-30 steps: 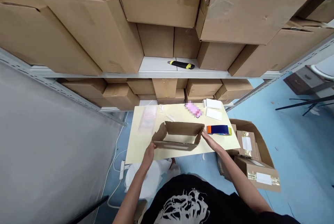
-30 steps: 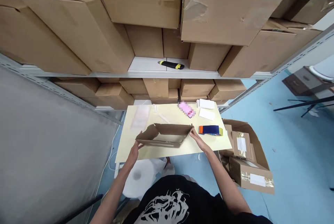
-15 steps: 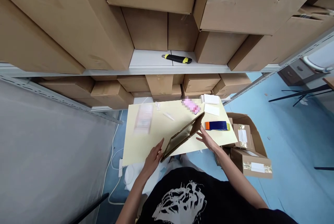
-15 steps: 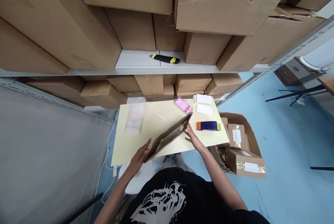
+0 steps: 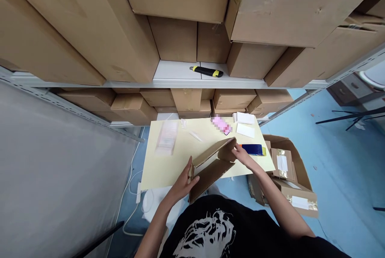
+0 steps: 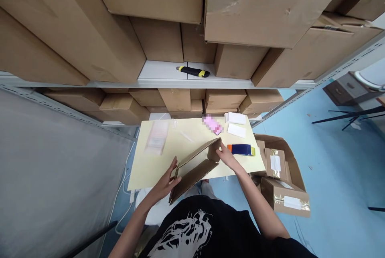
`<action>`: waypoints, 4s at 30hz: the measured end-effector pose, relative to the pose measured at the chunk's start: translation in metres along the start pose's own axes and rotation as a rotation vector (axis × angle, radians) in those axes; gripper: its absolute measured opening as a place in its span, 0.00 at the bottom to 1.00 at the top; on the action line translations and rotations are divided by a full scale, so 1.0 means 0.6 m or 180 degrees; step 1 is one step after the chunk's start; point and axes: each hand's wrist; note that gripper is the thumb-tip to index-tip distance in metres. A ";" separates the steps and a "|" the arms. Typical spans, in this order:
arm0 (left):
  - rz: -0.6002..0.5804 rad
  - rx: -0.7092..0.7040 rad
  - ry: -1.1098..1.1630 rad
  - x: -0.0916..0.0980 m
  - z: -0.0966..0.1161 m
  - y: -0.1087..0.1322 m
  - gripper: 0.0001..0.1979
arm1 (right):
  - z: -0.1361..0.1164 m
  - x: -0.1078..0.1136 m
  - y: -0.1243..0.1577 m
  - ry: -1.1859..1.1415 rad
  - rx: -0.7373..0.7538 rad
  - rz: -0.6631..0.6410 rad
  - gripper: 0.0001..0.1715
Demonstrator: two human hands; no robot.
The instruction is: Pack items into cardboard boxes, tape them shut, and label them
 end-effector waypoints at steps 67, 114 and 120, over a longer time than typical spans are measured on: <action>-0.0046 -0.1270 -0.3245 -0.036 0.067 0.036 0.43 | 0.050 -0.037 -0.003 0.0260 -0.0037 -0.1237 0.27; 0.0687 -0.1612 -0.3563 -0.092 0.030 -0.061 0.38 | 0.002 -0.053 0.054 0.2625 0.2506 -0.0001 0.37; 0.0707 -0.1518 -0.3776 -0.101 0.038 -0.051 0.38 | 0.011 -0.054 0.058 0.2504 0.2806 -0.0219 0.38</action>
Point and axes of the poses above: each hand's wrist, its own y-axis away from the middle knuckle, its own x-axis out of the back of the hand, z = x × y, and after that the axes turned 8 degrees about z, right-handed
